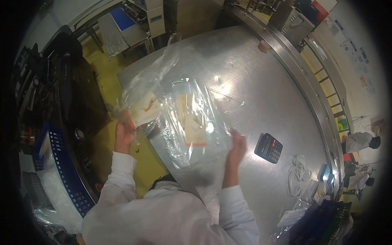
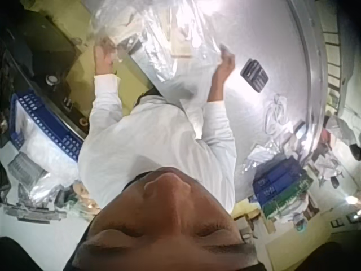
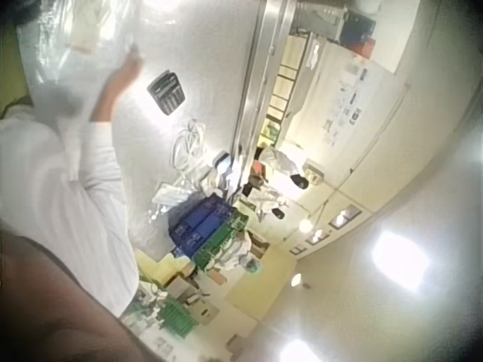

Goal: The person unpacks a large bag of bread rolls and places them into a blue crate. They then retrieve small rectangular boxes from a green crate and place them onto a stainless steel table. The person uses tape to seal the boxes and arranges them on the table.

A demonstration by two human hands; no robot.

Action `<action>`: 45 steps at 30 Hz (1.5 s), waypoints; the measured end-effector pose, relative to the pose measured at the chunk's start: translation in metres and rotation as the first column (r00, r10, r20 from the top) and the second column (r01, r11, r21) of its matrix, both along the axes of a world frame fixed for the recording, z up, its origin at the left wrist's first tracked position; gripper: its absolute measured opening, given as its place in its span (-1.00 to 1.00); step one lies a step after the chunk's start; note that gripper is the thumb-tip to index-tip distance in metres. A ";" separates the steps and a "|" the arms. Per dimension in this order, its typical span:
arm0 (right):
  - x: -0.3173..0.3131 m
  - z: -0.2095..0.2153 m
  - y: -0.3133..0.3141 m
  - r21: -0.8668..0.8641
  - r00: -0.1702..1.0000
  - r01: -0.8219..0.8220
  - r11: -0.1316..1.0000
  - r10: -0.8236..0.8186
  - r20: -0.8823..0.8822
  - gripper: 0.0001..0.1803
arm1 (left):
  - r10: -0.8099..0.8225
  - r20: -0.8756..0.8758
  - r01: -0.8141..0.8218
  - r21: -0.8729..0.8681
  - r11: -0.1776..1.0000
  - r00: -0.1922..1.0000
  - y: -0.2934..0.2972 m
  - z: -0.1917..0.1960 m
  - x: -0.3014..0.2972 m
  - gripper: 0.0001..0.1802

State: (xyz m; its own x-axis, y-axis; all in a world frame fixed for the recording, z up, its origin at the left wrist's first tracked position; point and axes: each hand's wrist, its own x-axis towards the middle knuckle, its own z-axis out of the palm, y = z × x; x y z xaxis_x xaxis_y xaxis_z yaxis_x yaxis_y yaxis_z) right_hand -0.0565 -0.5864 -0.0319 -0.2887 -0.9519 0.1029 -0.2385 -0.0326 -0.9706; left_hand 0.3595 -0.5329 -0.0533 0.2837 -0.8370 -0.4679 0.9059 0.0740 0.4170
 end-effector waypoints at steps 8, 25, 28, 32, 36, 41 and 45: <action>-0.117 0.087 0.040 -0.024 0.766 0.439 0.898 -0.360 0.532 -0.57 | -0.266 0.487 0.184 0.210 0.960 0.832 -0.078 -0.032 -0.064 -0.38; -0.218 0.178 0.240 -0.337 0.595 0.585 0.738 -0.108 0.796 -0.55 | 0.165 0.985 0.978 0.007 0.208 -0.042 0.074 0.097 -0.378 0.40; -0.208 0.171 0.281 -0.384 0.610 0.612 0.692 -0.104 0.785 -0.48 | 0.188 0.979 0.995 0.062 0.084 -0.077 0.097 0.117 -0.400 0.28; -0.133 0.214 0.261 -0.346 0.519 0.842 0.414 -0.445 0.729 -0.45 | -0.017 0.996 0.988 0.089 0.125 -0.087 0.111 0.108 -0.432 -0.11; -0.118 0.232 0.238 -0.576 0.585 0.782 0.238 -0.597 0.549 -0.42 | -0.474 0.877 0.997 0.077 -0.024 -0.079 0.100 0.093 -0.447 -0.56; -0.227 0.113 0.198 -0.302 0.831 0.552 0.777 -0.544 0.117 -0.54 | -0.673 0.738 0.974 0.121 0.190 0.040 0.103 0.020 -0.440 -0.71; -0.231 0.053 0.213 -0.054 0.862 0.387 0.921 -0.382 -0.333 -0.51 | -0.701 0.708 0.905 0.350 0.242 -0.086 0.108 -0.078 -0.428 -0.68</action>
State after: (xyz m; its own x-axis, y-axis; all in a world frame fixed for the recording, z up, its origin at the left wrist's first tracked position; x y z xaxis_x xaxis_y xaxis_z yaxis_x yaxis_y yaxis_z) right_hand -0.2871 -0.3735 0.0208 -0.5832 -0.7746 0.2449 -0.5363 0.1407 -0.8322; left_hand -0.0689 -0.4252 -0.1309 -0.5867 -0.7155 -0.3793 -0.1845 -0.3379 0.9229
